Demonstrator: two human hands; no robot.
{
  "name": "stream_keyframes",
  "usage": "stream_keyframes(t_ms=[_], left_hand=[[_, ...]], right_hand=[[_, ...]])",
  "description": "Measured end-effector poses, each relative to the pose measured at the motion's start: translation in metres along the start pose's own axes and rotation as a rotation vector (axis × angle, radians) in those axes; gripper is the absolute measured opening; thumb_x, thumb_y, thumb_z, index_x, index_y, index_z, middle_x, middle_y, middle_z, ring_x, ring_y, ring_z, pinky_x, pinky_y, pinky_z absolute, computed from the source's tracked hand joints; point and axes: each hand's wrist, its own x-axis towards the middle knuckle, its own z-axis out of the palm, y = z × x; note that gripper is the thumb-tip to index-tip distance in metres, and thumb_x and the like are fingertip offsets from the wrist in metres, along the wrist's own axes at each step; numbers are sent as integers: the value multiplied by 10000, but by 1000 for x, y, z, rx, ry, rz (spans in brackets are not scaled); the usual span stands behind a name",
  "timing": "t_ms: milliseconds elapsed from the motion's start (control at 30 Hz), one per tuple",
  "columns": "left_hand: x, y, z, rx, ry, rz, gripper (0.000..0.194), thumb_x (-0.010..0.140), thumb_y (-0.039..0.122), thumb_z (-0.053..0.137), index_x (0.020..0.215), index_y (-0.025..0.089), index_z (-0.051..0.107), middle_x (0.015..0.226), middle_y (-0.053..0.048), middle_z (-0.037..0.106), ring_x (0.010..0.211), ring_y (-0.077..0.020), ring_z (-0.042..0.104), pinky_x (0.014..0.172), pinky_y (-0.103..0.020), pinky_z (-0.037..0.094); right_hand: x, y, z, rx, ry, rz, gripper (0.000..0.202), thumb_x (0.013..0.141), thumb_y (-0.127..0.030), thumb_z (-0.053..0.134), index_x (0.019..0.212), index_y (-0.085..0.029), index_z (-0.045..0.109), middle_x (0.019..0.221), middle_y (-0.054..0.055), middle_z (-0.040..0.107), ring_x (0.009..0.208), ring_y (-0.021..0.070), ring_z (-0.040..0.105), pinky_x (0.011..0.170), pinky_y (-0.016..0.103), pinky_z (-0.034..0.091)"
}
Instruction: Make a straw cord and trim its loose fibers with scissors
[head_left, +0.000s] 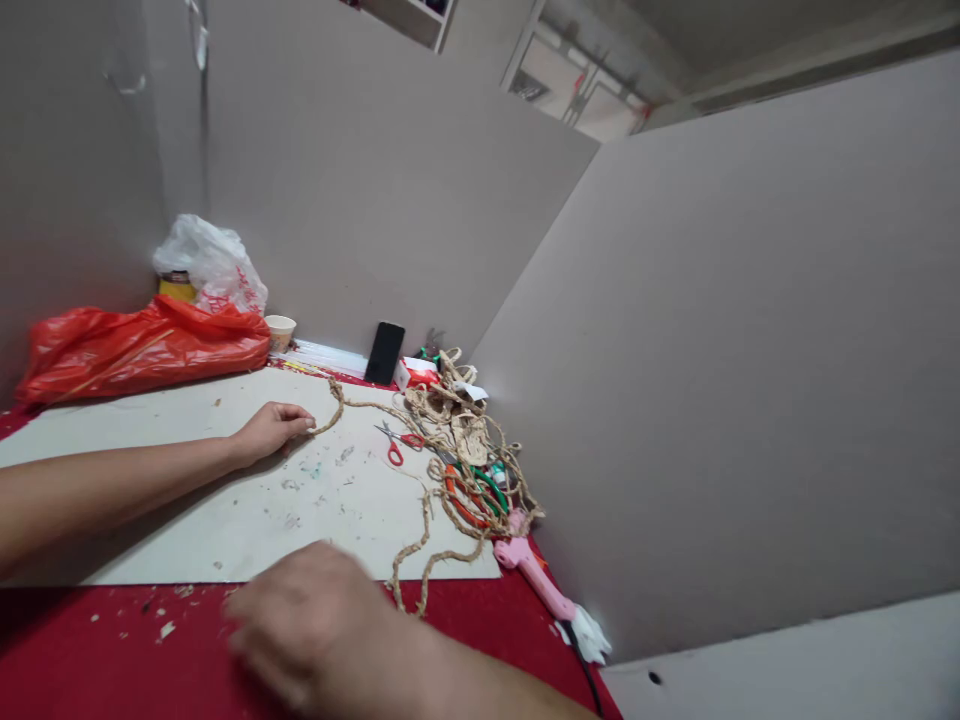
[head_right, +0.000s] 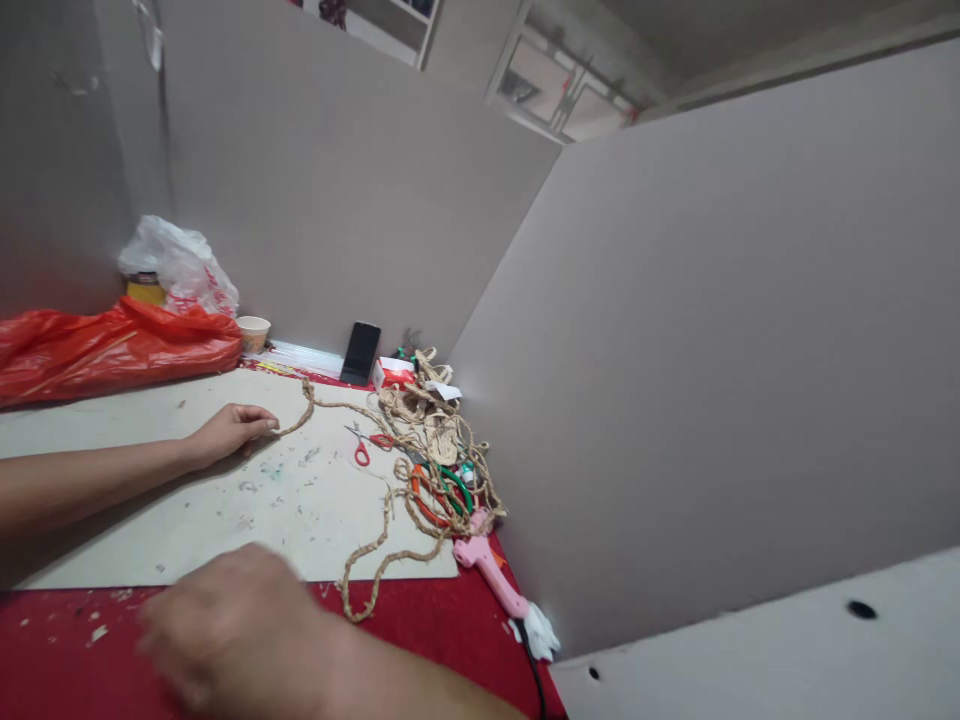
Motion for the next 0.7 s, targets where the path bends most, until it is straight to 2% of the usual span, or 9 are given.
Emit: stream_keyframes(t_ms=[67, 133, 200, 267, 300, 400, 467, 600, 700], left_hand=[[-1, 0, 1, 8, 10, 6, 311, 654, 416, 674, 777, 131, 656, 582, 13, 579, 414, -59, 380, 413, -201, 298], [-2, 0, 1, 31, 16, 13, 324, 657, 432, 668, 785, 135, 660, 537, 25, 548, 406, -63, 368, 412, -202, 276], [-2, 2, 1, 70, 21, 15, 336, 662, 449, 656, 790, 139, 664, 476, 41, 493, 400, -72, 359, 410, -205, 253], [-3, 3, 2, 101, 24, 11, 349, 665, 467, 641, 792, 144, 664, 442, 46, 460, 396, -82, 355, 407, -208, 234], [-4, 5, 2, 112, 25, 10, 354, 665, 474, 636, 792, 145, 664, 436, 45, 458, 397, -86, 355, 407, -209, 227], [-6, 9, 3, 138, 34, 6, 363, 664, 482, 631, 790, 143, 664, 428, 43, 460, 404, -87, 350, 412, -206, 221], [-8, 12, 3, 141, 38, 0, 364, 666, 480, 627, 796, 141, 662, 420, 50, 451, 406, -82, 339, 416, -202, 223], [-9, 14, 3, 121, 32, -1, 388, 662, 492, 626, 809, 135, 659, 416, 59, 449, 407, -79, 337, 418, -194, 226], [-7, 12, 2, 105, 18, -11, 390, 656, 490, 634, 807, 132, 668, 407, 63, 441, 406, -78, 331, 418, -189, 215]], right_hand=[[-28, 46, -43, -4, 159, 262, 184, 907, -250, 474, 965, -208, 643, 868, 43, 708, 812, 162, 638, 776, 293, 485], [-71, 78, -78, -100, 304, 551, 185, 906, -241, 467, 910, -194, 645, 845, 61, 706, 769, 164, 643, 725, 282, 491], [-120, 95, -100, -270, 302, 798, 211, 900, -287, 456, 918, -196, 645, 920, 83, 706, 800, 190, 652, 743, 305, 489], [-159, 101, -110, -422, 173, 1035, 272, 893, -326, 449, 1035, -178, 627, 1034, 119, 685, 910, 234, 646, 785, 329, 477], [-172, 103, -111, -464, 88, 1101, 303, 893, -326, 437, 1082, -161, 608, 1073, 137, 669, 957, 246, 632, 808, 334, 466], [-187, 108, -107, -489, -146, 1196, 321, 879, -260, 432, 1158, -148, 542, 1075, 149, 654, 986, 254, 609, 818, 328, 438], [-185, 114, -103, -481, -211, 1223, 294, 860, -215, 433, 1127, -144, 531, 962, 140, 665, 904, 253, 615, 755, 319, 433], [-183, 120, -107, -467, -239, 1232, 258, 844, -237, 458, 1086, -162, 506, 865, 106, 653, 829, 237, 602, 699, 299, 417], [-183, 113, -127, -223, -131, 1243, 325, 794, -253, 535, 1104, -202, 451, 920, 60, 658, 819, 194, 608, 726, 281, 432]])
